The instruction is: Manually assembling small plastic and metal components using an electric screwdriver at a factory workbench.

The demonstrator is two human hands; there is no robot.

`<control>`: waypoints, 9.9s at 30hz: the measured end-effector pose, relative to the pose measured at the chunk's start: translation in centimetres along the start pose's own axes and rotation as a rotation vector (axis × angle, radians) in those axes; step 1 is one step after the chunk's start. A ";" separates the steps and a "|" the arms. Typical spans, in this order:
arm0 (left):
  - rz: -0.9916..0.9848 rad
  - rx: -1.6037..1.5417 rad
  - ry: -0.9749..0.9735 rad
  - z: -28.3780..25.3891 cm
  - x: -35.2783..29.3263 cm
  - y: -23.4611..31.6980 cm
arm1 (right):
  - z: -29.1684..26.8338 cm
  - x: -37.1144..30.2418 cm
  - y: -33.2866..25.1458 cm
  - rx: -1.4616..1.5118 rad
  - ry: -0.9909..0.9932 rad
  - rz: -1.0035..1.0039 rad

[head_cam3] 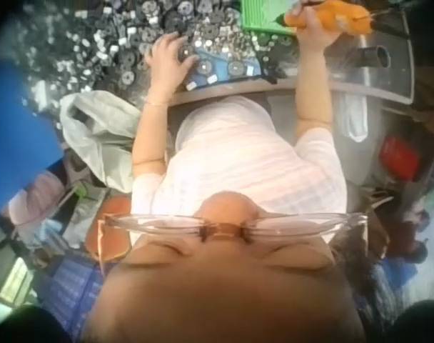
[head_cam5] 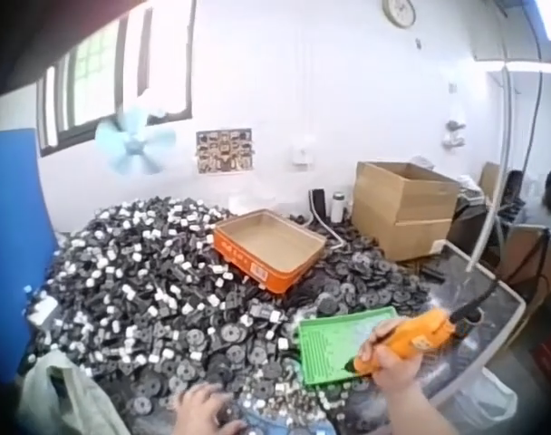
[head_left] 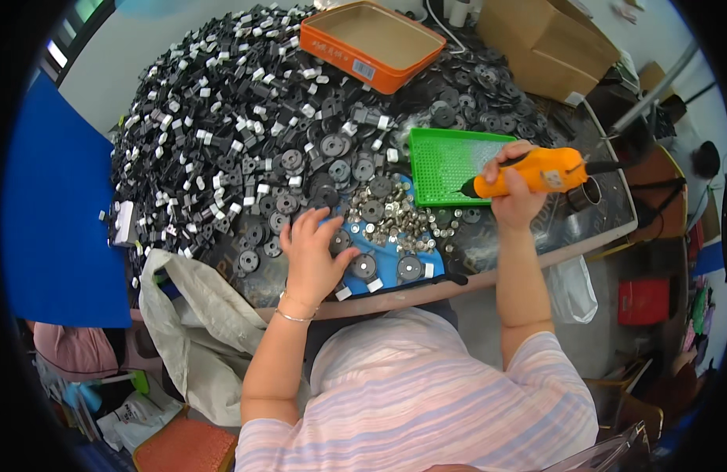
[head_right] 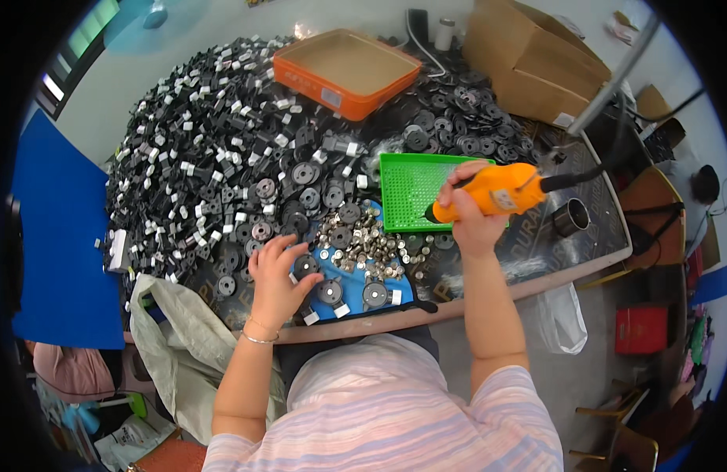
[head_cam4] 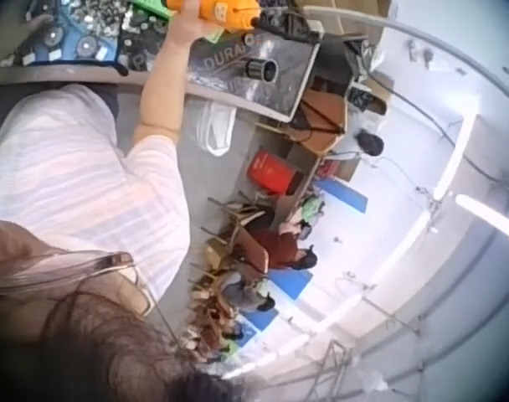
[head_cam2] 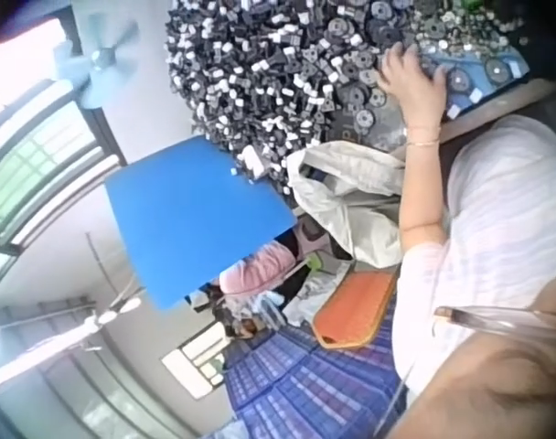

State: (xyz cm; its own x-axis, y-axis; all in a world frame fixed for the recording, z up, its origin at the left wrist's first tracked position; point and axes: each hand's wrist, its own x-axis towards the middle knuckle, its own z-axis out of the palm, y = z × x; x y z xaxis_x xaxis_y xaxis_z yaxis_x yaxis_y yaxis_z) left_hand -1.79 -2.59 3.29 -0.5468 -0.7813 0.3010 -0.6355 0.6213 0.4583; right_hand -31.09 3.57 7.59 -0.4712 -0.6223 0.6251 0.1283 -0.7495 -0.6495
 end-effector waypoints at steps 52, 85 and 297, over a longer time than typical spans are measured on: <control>-0.181 0.066 -0.175 0.0 0.9 -0.7 | 14.0 -3.2 7.5 0.079 -0.430 0.362; -0.255 -0.105 -0.270 0.5 1.9 -0.1 | 0.3 0.2 3.2 -0.178 0.099 0.094; -0.007 -0.067 -0.184 1.3 -2.3 0.3 | 11.8 -5.0 4.0 -0.098 -0.612 0.179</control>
State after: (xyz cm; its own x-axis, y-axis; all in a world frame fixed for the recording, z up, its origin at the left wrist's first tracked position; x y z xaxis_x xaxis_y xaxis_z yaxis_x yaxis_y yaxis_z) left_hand -1.45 -0.50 1.66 -0.6370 -0.7576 0.1427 -0.6049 0.6060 0.5166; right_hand -17.95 0.99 6.95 0.1367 -0.7737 0.6186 0.0650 -0.6161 -0.7850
